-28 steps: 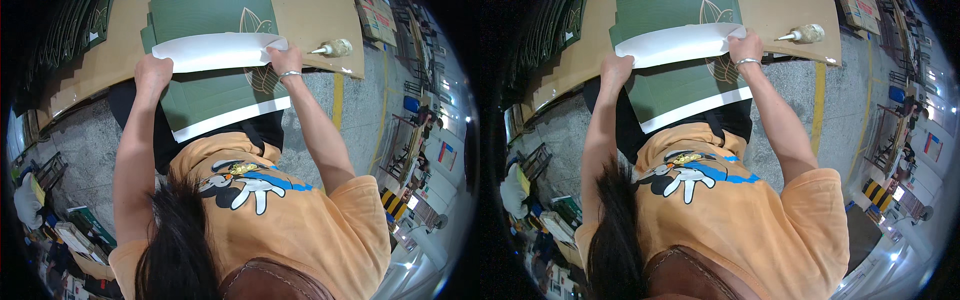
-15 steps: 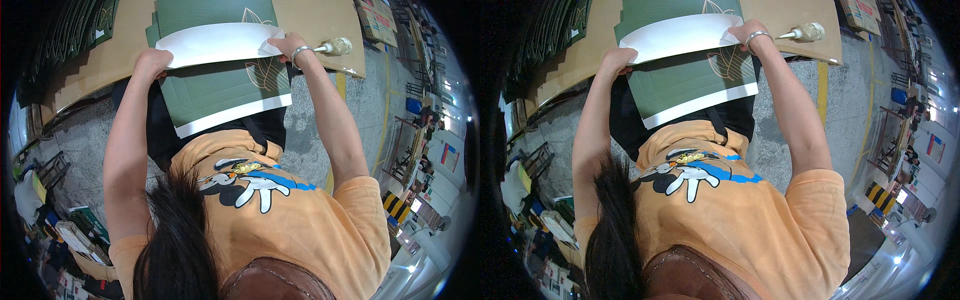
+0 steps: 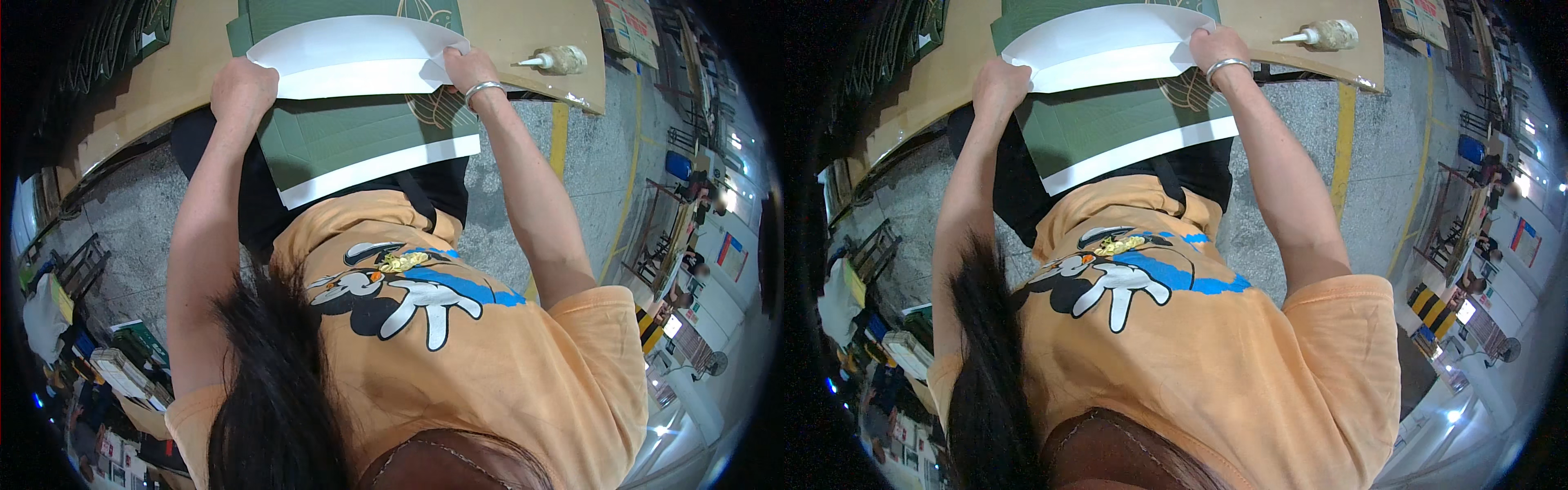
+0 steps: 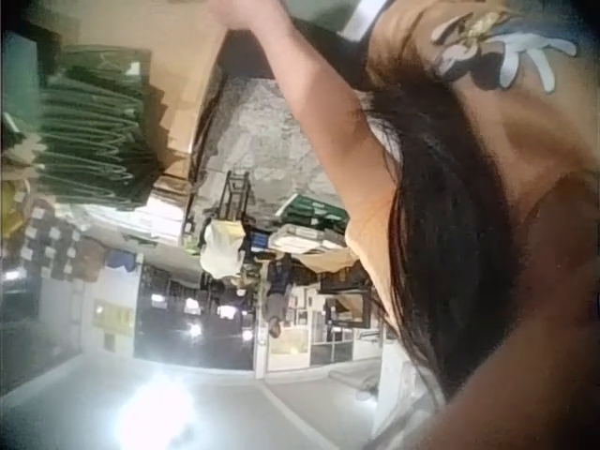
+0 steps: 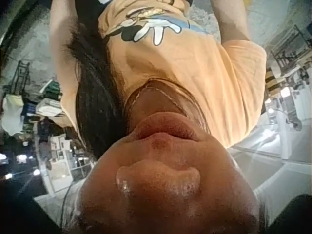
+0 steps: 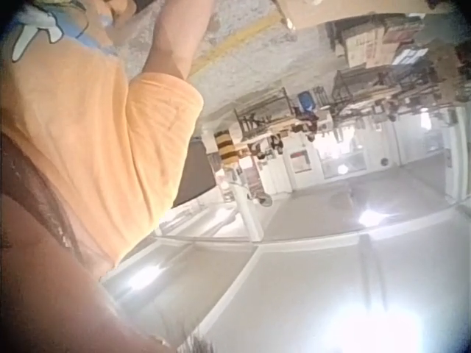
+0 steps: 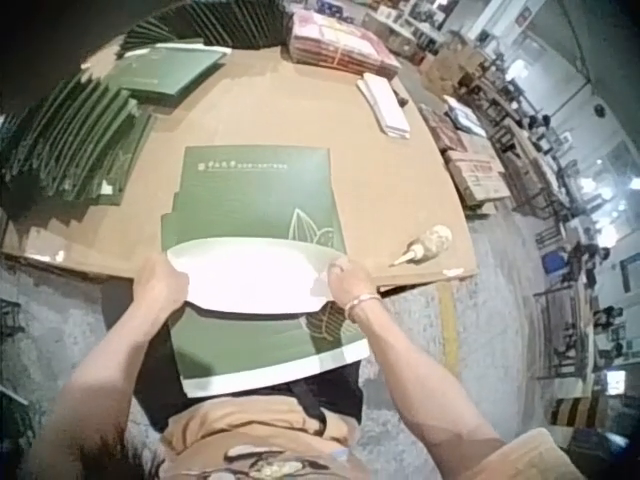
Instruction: The recorder is folding and gluing large green paper folders at a workbench.
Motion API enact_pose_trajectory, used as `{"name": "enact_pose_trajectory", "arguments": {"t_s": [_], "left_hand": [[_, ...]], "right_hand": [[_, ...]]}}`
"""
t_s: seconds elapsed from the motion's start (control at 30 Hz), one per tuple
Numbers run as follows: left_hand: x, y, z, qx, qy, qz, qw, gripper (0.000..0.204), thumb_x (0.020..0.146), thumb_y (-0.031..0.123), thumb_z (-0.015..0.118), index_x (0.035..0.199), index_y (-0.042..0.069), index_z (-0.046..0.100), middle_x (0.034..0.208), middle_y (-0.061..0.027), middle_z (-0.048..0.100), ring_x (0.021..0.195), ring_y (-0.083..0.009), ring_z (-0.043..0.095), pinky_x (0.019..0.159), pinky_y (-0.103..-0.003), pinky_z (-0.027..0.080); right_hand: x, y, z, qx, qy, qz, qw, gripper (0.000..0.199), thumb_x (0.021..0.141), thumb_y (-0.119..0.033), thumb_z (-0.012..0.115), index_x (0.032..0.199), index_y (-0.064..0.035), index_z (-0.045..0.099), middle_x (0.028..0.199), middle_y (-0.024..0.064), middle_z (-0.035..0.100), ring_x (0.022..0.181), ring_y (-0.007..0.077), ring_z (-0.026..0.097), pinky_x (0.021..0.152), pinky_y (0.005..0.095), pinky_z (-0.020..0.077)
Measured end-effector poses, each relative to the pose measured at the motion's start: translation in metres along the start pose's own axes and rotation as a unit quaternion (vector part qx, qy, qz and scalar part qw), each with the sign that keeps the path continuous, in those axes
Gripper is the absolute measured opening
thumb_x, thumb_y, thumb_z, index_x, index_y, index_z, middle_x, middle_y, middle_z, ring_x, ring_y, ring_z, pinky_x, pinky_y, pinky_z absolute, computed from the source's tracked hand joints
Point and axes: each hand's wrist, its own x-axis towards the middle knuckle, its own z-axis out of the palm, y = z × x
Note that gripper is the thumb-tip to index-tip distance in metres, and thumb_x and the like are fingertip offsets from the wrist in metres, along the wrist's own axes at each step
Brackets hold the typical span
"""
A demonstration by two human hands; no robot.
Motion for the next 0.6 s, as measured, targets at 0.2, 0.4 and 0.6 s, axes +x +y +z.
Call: {"name": "enact_pose_trajectory", "arguments": {"t_s": [0.2,0.4,0.6], "left_hand": [[0.004,0.0,0.006,0.003,-0.012,-0.01,1.0,0.038,0.076,0.017,0.053,0.104,-0.004,0.067,0.108,-0.0251,0.064,0.104,-0.0399,0.061,0.09,-0.044,0.048],[0.016,-0.018,0.005,-0.006,-0.1,0.005,0.995,0.04,0.076,0.019,0.051,0.104,-0.004,0.067,0.11,-0.0252,0.063,0.105,-0.0395,0.06,0.09,-0.042,0.048],[-0.006,0.004,-0.004,0.029,-0.066,-0.002,0.997,0.039,0.076,0.02,0.052,0.103,-0.004,0.067,0.108,-0.0249,0.064,0.105,-0.0389,0.061,0.089,-0.043,0.048]], "right_hand": [[-0.014,-0.018,-0.003,-0.153,0.055,-0.035,0.986,0.038,0.092,-0.032,0.048,0.108,-0.0031,0.066,0.104,0.0228,0.066,0.101,0.0393,0.062,0.091,0.0442,0.048],[-0.006,-0.004,-0.018,-0.158,-0.029,-0.101,0.982,0.04,0.085,-0.035,0.057,0.102,-0.0014,0.069,0.105,0.0224,0.066,0.099,0.0363,0.063,0.088,0.0409,0.0497],[-0.02,-0.011,-0.01,-0.196,0.027,-0.098,0.975,0.035,0.083,-0.029,0.06,0.099,-0.0004,0.069,0.103,0.0217,0.066,0.098,0.0372,0.063,0.088,0.0431,0.0497]]}}
